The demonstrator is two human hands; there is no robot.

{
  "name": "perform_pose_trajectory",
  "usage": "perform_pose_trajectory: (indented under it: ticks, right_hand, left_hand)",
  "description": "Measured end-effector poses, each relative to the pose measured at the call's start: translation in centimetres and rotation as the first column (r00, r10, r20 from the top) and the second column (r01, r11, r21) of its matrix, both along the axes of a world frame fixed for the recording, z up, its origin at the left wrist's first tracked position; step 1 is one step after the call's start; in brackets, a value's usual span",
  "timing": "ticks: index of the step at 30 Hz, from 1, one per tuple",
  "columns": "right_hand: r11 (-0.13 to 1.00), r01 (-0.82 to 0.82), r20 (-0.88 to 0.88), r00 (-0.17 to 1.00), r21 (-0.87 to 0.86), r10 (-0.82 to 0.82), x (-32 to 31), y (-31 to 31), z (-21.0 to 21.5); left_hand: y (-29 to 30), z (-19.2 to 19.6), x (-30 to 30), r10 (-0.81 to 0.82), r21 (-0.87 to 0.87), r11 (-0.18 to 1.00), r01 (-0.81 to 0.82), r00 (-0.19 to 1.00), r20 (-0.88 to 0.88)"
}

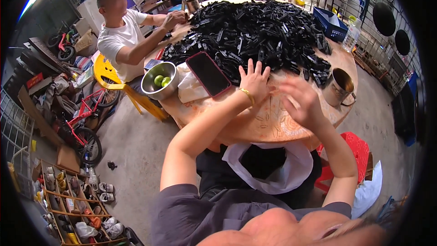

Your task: The person assembles black plastic parts by hand, stacks the completed pieces on the table, deposits them into a bag, and continues assembling more plastic parts from the table.

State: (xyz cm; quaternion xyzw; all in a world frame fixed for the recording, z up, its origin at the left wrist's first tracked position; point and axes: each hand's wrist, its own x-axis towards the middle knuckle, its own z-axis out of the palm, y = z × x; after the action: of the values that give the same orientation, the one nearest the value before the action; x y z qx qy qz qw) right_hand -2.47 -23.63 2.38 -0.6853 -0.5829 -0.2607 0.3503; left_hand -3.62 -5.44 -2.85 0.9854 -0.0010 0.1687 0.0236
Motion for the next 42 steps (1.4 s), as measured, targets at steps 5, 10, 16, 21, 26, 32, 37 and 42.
perform_pose_trajectory:
  ticks: [5,10,16,21,26,32,37,42]
  right_hand:
    - [0.982,0.139,0.006,0.990,-0.131,-0.140,7.8,6.1,-0.4]
    - [0.845,0.415,-0.032,0.892,-0.338,-0.451,13.5,12.6,-1.3]
    - [0.646,0.498,-0.201,0.681,-0.578,-0.704,17.9,15.5,0.2]
    - [0.671,0.427,-0.114,0.788,-0.606,-0.605,15.7,18.2,-0.7]
    - [0.761,0.258,-0.123,0.907,-0.595,-0.403,13.3,16.6,-0.7]
    - [0.979,0.128,-0.105,0.984,-0.161,-0.146,12.4,11.4,-2.3]
    - [0.939,0.264,-0.027,0.961,-0.222,-0.277,7.4,3.7,-4.3]
    - [0.837,0.127,-0.007,0.988,-0.532,-0.155,4.8,2.4,-5.2]
  left_hand:
    - [-0.2,-0.6,1.5,-0.163,-0.142,0.979,0.149,0.982,-0.098]
    - [-0.2,-0.5,0.9,-0.290,-0.103,0.948,0.300,0.951,0.104]
    - [1.1,0.5,0.8,0.222,-0.159,0.961,-0.226,0.974,-0.039]
    - [0.1,0.0,0.7,0.049,-0.131,0.989,-0.063,0.992,-0.113]
    - [-0.3,-0.1,0.3,-0.084,-0.146,0.987,0.064,0.986,-0.141]
    - [0.2,0.1,0.8,-0.349,-0.313,0.852,0.419,0.901,0.256]
    - [3.9,1.8,1.8,0.101,-0.348,0.924,0.161,0.774,0.626]
    - [6.0,0.3,2.9,0.085,-0.349,0.936,-0.050,0.993,0.084]
